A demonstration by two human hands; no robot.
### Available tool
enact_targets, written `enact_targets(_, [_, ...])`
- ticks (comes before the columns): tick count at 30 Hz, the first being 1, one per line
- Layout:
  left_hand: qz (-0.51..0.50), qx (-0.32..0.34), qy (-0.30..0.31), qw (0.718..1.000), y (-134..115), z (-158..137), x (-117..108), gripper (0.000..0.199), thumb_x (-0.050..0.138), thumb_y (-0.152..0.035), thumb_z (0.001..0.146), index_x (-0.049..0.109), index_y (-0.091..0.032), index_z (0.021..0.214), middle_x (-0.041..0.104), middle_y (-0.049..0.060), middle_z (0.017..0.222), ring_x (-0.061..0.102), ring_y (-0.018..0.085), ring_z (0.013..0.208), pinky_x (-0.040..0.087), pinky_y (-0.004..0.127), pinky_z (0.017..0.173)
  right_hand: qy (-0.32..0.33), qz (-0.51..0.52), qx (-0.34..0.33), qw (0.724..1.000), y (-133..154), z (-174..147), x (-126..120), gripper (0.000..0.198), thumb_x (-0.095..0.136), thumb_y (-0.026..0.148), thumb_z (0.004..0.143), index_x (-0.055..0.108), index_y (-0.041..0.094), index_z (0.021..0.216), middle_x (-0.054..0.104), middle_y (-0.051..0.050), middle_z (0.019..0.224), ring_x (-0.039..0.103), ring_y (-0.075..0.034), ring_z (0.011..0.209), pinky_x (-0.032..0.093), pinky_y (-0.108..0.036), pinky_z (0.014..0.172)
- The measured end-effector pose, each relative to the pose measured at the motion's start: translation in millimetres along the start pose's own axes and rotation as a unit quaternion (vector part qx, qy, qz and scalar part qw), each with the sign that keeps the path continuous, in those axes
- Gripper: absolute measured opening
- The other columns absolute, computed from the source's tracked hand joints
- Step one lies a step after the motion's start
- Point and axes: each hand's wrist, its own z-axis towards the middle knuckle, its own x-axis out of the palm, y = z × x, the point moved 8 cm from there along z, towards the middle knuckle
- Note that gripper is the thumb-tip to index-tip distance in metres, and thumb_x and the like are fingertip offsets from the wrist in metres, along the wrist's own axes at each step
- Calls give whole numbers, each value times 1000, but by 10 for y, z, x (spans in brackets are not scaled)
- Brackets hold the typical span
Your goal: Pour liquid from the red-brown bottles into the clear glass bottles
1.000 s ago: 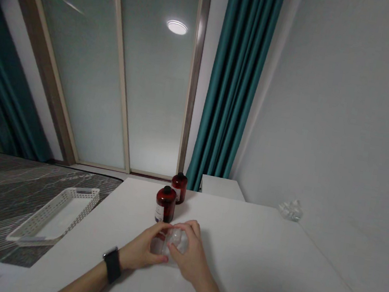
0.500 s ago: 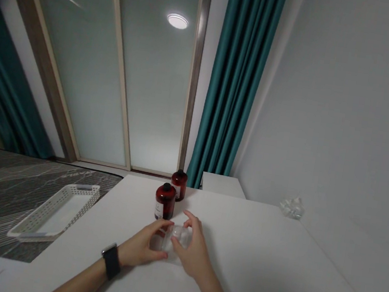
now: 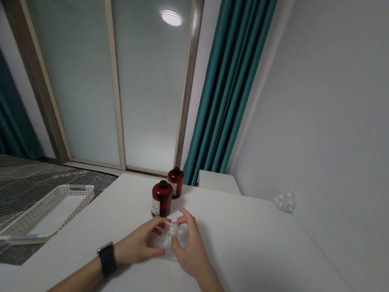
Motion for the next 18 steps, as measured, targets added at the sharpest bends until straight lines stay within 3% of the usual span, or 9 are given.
enact_targets(7, [15,-1,-5,1000,-14,0,1,68,81,-17,69,49,-20,128,59,10,123,57,26,109,50,43,94,-33,-22,50,998,-78,30,4,62,62,20,74,46,25,134,55,-3,102,57,-22,102,43,-41,101])
enact_targets(13, [43,-20,-12,999,-46,13,-18,64,83,-16,64,52,-18,120,61,8,113,58,25,101,48,40,90,-4,5,25,1000,8,15,-5,61,56,21,82,37,24,141,60,-4,107,58,-22,106,40,-42,104])
enact_targets(18, [57,-12,-12,998,-70,-6,-35,64,84,-18,63,53,-18,118,60,6,109,57,24,99,47,39,89,-9,0,33,999,14,8,31,68,60,18,74,40,25,138,56,-5,110,56,-23,109,41,-41,103])
